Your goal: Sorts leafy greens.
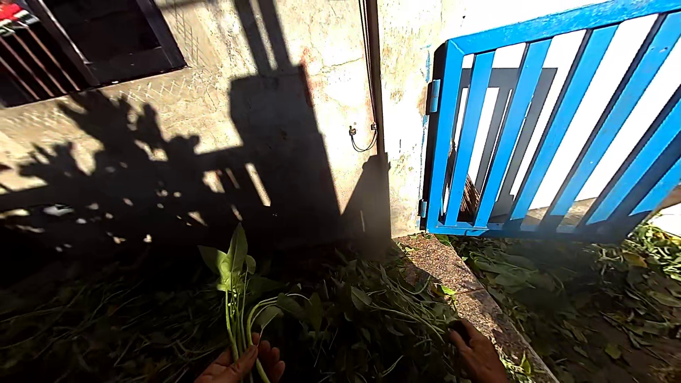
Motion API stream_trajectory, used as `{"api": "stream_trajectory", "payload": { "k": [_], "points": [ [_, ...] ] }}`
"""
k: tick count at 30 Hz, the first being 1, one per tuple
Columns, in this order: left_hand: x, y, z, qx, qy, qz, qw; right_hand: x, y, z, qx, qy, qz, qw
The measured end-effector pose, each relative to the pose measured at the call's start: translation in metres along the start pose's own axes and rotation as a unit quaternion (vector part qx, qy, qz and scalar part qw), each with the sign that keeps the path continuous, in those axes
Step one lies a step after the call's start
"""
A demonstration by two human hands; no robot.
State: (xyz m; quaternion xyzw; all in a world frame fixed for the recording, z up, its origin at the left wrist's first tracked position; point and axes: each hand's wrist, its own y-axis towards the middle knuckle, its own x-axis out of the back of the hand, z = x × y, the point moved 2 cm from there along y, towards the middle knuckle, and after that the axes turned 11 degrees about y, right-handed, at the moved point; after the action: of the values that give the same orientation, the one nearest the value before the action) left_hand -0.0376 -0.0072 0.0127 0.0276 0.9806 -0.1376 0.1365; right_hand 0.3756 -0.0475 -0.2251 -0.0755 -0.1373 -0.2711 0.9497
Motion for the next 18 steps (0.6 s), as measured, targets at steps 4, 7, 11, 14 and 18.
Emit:
{"api": "stream_trajectory", "payload": {
  "k": [4,7,11,14,18],
  "points": [
    [-0.008,-0.005,0.002,0.012,-0.007,-0.038,0.999,-0.034,-0.002,-0.004,-0.110,0.062,0.123,0.984],
    [-0.010,-0.004,0.007,0.010,-0.020,-0.046,0.999,-0.056,0.000,-0.019,-0.148,-0.041,0.146,0.977],
    [-0.006,-0.005,0.009,0.004,-0.036,-0.056,0.998,-0.063,-0.018,-0.009,-0.149,-0.201,0.028,0.968],
    [0.002,-0.006,0.010,0.001,-0.048,-0.053,0.997,-0.054,-0.032,-0.006,-0.148,-0.214,-0.051,0.964],
    [0.008,-0.009,0.005,-0.008,-0.052,-0.038,0.998,-0.034,-0.046,0.018,-0.139,0.066,-0.163,0.975]
  ]
}}
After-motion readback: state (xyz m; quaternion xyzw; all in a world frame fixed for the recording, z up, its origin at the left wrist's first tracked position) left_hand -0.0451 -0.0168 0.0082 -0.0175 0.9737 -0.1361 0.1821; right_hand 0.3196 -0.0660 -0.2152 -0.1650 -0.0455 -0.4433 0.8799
